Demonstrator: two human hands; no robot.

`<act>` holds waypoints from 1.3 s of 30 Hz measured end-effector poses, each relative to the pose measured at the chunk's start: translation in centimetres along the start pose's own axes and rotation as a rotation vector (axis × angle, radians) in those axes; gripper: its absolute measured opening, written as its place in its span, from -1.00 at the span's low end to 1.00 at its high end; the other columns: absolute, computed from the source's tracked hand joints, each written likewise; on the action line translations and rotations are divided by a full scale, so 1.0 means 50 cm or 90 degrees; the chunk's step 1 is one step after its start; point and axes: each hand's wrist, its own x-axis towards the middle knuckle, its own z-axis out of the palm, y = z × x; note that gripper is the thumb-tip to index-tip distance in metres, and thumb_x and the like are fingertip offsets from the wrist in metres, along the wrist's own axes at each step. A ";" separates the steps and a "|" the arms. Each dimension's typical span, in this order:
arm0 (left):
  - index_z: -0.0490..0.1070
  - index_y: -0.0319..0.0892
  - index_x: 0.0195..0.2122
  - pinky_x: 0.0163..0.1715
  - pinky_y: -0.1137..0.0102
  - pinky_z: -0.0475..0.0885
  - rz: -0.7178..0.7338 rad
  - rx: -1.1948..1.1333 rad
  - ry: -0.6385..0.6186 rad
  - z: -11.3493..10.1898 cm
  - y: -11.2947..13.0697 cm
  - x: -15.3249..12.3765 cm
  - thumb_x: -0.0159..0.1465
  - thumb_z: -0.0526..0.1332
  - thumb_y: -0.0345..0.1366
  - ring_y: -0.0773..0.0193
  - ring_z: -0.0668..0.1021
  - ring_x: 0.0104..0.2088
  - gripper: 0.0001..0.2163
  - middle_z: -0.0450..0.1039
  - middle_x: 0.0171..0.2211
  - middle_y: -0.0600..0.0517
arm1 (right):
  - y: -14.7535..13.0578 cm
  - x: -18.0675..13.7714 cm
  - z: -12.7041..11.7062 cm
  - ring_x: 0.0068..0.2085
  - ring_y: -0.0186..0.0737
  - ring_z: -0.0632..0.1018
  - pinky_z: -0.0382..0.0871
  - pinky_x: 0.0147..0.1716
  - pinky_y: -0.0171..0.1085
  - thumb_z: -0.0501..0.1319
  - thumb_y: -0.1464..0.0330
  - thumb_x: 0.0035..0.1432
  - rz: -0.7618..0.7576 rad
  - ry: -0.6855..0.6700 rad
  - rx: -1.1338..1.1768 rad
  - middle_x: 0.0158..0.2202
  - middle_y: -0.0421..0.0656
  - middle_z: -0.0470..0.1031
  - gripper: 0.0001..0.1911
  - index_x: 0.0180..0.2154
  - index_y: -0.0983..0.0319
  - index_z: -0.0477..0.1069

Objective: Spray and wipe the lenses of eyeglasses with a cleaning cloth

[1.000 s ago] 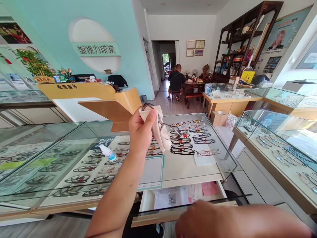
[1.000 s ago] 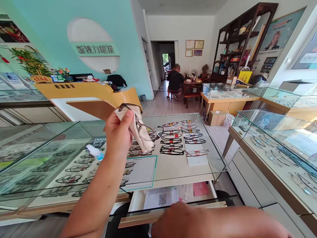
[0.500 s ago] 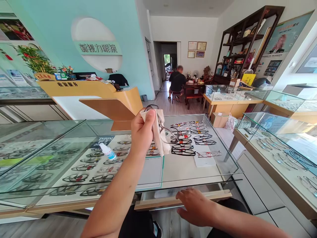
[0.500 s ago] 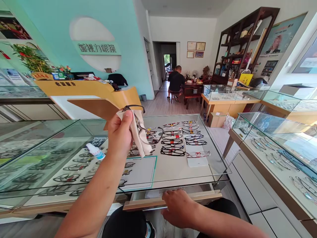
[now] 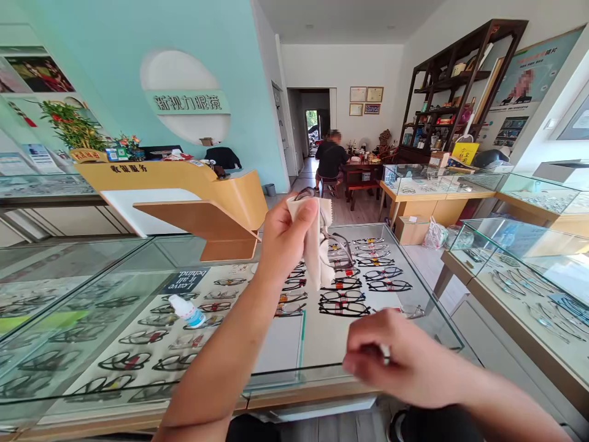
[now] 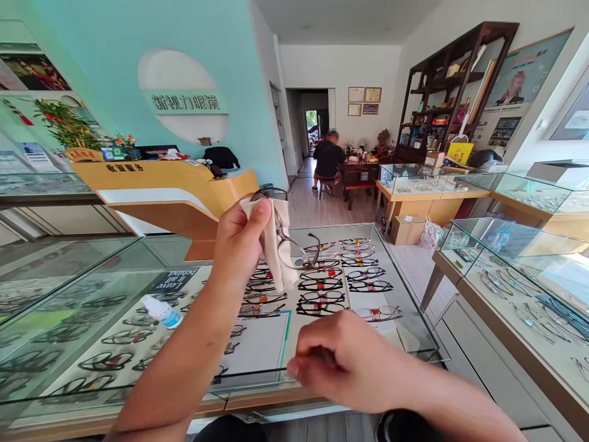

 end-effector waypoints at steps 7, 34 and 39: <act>0.49 -0.14 -0.42 -0.50 0.42 0.34 0.010 0.024 -0.029 0.057 0.004 0.046 0.32 0.47 0.10 0.35 0.37 -0.48 -0.58 0.36 -0.49 0.08 | -0.065 0.130 -0.202 -0.47 -0.30 0.30 0.10 -0.45 -0.22 0.36 0.31 0.41 -0.094 0.432 -0.160 -0.47 -0.24 0.40 -0.91 -0.22 0.14 0.61; 0.37 -0.11 -0.47 -0.71 0.44 0.27 -0.001 0.006 -0.034 0.050 -0.014 0.010 0.38 0.42 0.07 0.37 0.42 -0.66 -0.55 0.40 -0.60 0.10 | 0.044 0.218 -0.197 -0.28 -0.23 0.43 0.26 -0.30 -0.22 0.34 0.02 0.44 -0.117 0.062 0.281 -0.25 -0.16 0.52 -0.62 -0.21 0.16 0.72; 0.39 -0.13 -0.51 -0.66 0.43 0.31 -0.057 -0.005 -0.032 0.014 -0.040 0.043 0.35 0.38 0.22 0.35 0.40 -0.61 -0.46 0.33 -0.61 0.09 | 0.069 0.231 -0.203 -0.22 -0.22 0.45 0.32 -0.19 -0.22 0.38 0.00 0.40 -0.093 0.119 0.311 -0.22 -0.16 0.55 -0.64 -0.23 0.14 0.72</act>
